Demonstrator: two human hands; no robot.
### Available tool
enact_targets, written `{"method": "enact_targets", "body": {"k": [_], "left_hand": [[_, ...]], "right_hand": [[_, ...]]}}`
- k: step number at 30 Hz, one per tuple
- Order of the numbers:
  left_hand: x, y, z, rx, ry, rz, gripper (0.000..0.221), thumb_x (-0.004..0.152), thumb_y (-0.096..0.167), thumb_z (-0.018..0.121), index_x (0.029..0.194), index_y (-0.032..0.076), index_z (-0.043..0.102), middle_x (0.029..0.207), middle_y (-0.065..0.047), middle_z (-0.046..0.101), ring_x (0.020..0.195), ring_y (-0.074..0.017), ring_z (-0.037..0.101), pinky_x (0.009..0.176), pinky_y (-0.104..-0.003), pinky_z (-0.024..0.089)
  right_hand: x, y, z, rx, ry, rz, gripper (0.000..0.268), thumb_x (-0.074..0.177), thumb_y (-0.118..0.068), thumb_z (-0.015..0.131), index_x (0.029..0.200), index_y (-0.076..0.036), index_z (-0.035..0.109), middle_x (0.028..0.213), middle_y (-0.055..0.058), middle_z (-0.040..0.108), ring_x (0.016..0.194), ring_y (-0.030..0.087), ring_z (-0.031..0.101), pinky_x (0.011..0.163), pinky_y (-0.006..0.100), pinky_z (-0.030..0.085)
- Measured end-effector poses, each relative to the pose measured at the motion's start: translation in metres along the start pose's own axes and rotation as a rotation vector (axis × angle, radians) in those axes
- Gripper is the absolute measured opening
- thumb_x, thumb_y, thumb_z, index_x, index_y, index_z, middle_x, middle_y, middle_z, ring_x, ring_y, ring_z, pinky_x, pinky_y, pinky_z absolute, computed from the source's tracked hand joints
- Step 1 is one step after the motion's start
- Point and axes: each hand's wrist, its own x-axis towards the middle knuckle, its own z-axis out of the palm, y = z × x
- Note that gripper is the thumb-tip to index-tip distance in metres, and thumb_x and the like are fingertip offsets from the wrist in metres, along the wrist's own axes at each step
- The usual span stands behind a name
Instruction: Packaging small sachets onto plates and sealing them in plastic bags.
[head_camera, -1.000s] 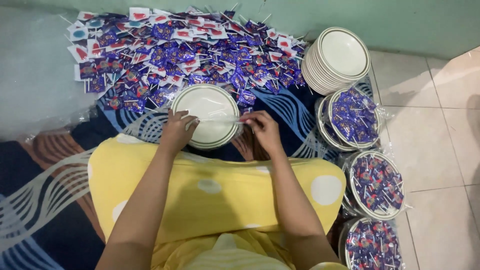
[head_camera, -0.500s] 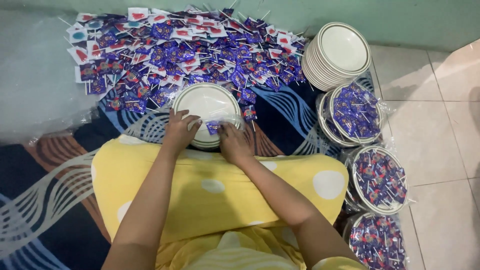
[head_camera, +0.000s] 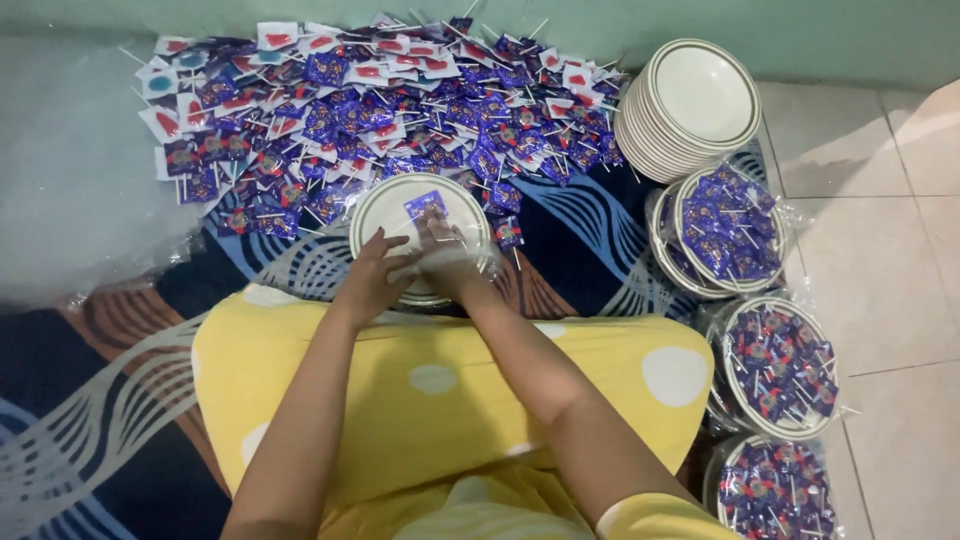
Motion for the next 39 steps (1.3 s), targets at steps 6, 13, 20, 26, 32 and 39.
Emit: {"method": "enact_targets", "body": {"k": [6,13,20,26,32,39], "left_hand": [[0.008,-0.017,0.007,0.009,0.087,0.072,0.043,0.091,0.033,0.076,0.132,0.022,0.070,0.145,-0.013,0.054,0.146,-0.0521,0.031,0.115,-0.059,0.041],[0.028,-0.051,0.015,0.097,0.447,-0.048,0.026,0.102,0.029,0.068,0.121,0.013,0.074,0.130,-0.018,0.060,0.128,-0.0428,0.056,0.106,-0.049,0.050],[0.025,-0.068,0.028,0.064,0.398,-0.246,0.048,0.094,0.025,0.070,0.138,0.007,0.064,0.143,-0.025,0.049,0.131,-0.0477,0.054,0.106,-0.053,0.049],[0.029,-0.062,0.024,0.029,0.335,-0.411,0.053,0.092,0.026,0.072,0.142,0.011,0.061,0.152,-0.024,0.041,0.139,-0.0440,0.046,0.110,-0.050,0.048],[0.033,-0.070,0.029,-0.014,0.275,-0.444,0.057,0.091,0.012,0.064,0.148,0.013,0.056,0.157,-0.026,0.034,0.139,-0.0506,0.043,0.112,-0.057,0.044],[0.037,-0.083,0.029,-0.117,0.244,-0.524,0.056,0.093,0.023,0.065,0.148,0.022,0.054,0.160,-0.017,0.032,0.141,-0.0475,0.040,0.113,-0.056,0.042]], "right_hand": [[-0.024,0.000,-0.019,0.281,-0.557,0.266,0.074,0.101,-0.066,0.014,0.141,-0.024,0.060,0.135,0.013,0.067,0.129,0.043,0.059,0.103,0.057,0.048],[-0.062,0.064,-0.111,0.540,0.209,0.195,0.008,0.085,-0.027,0.072,0.089,-0.026,0.078,0.087,-0.003,0.079,0.092,0.025,0.075,0.083,0.036,0.058],[-0.017,0.119,-0.072,0.429,0.308,0.262,0.052,0.090,-0.001,0.062,0.141,-0.011,0.059,0.138,0.022,0.058,0.130,0.045,0.054,0.111,0.054,0.045],[-0.021,0.137,-0.036,0.176,0.335,0.404,0.032,0.089,-0.015,0.068,0.121,-0.023,0.070,0.119,0.006,0.064,0.118,0.033,0.059,0.103,0.045,0.050],[-0.045,0.109,-0.099,0.354,0.588,0.339,0.019,0.092,-0.009,0.070,0.099,-0.025,0.079,0.102,-0.001,0.066,0.108,0.025,0.064,0.099,0.037,0.051],[-0.114,0.022,-0.126,0.910,0.513,0.081,0.015,0.082,-0.006,0.076,0.082,-0.020,0.080,0.087,0.000,0.078,0.096,0.021,0.073,0.097,0.033,0.051]]}}
